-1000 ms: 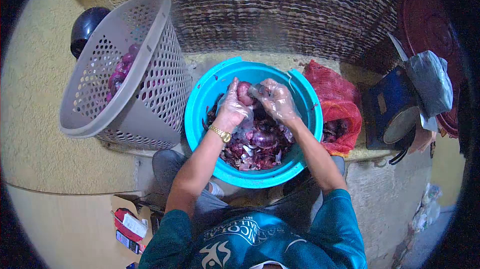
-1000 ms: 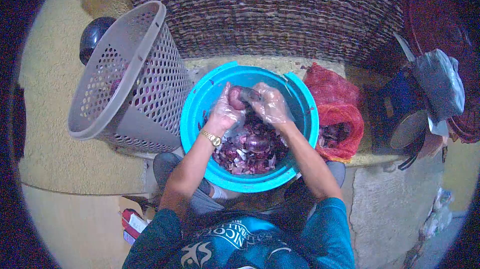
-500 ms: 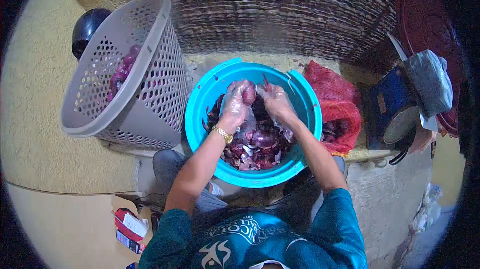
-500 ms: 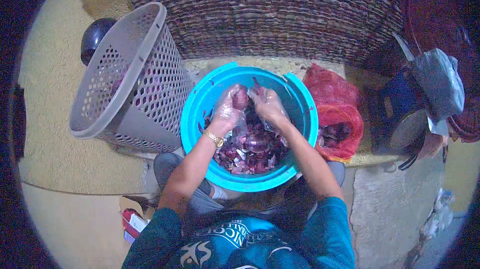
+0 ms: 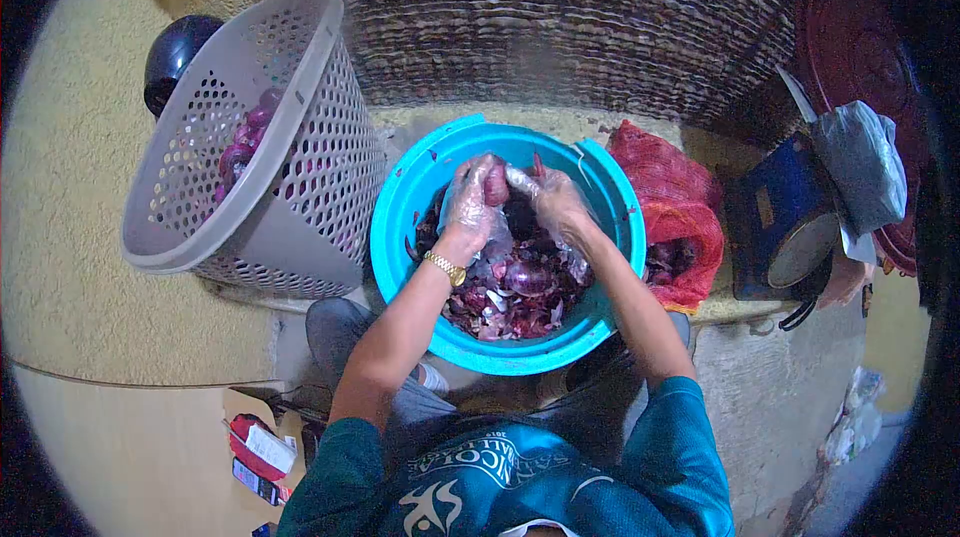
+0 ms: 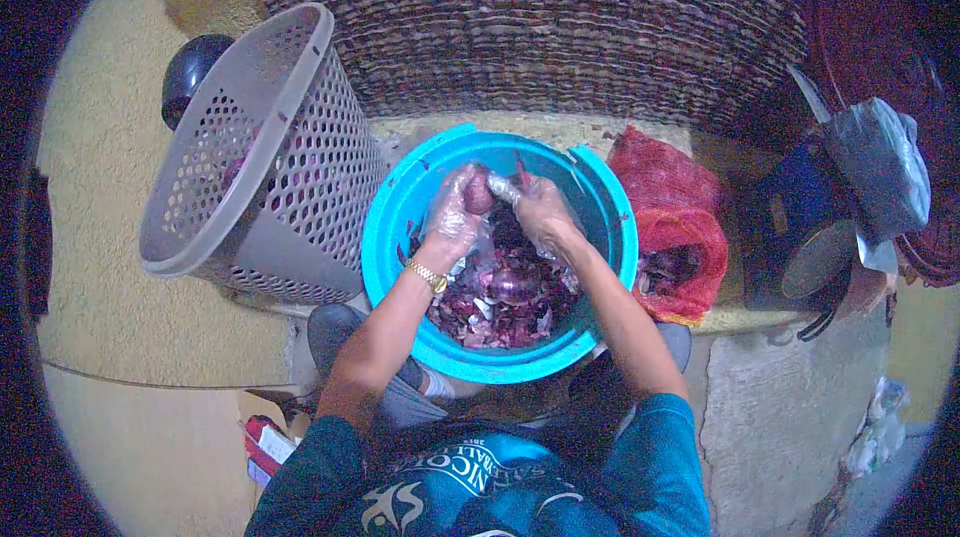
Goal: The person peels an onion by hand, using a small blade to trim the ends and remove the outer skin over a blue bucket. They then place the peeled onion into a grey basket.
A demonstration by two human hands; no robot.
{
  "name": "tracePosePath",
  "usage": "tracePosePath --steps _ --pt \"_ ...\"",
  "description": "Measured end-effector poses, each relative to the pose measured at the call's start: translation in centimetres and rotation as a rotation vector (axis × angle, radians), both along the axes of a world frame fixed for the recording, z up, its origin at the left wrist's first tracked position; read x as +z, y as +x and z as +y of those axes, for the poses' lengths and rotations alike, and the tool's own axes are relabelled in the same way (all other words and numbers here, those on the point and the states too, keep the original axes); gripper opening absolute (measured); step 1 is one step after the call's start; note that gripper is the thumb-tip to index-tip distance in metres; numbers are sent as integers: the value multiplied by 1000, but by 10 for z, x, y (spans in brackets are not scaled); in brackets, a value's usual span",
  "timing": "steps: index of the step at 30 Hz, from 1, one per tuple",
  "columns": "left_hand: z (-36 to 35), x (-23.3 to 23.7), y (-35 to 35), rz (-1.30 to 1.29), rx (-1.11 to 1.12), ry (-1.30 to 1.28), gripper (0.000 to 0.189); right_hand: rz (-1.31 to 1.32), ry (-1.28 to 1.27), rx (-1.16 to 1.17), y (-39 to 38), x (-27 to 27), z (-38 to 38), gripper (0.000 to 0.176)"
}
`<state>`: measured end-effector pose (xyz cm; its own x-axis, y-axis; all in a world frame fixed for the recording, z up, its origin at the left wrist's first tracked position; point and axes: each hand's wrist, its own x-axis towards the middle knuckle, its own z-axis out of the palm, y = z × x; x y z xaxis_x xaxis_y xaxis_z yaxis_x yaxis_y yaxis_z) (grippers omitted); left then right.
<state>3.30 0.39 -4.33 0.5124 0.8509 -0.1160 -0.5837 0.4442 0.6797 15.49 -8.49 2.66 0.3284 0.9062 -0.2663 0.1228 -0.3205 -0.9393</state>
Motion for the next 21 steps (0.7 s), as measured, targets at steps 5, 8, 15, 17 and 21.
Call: tracePosePath --steps 5,8,15,17,21 --pt "-15 29 0 198 86 -91 36 7 85 -32 5 -16 6 42" --pt "-3 20 -7 272 -30 -242 50 -10 171 -62 1 -11 4 46" --pt "2 27 -14 50 -225 -445 57 -168 227 -5 10 -11 3 62" --pt "11 12 -14 3 -267 -441 56 -340 258 26 16 -22 4 59" --pt "3 30 -16 -145 -321 -419 52 -556 179 64 18 -14 3 51"
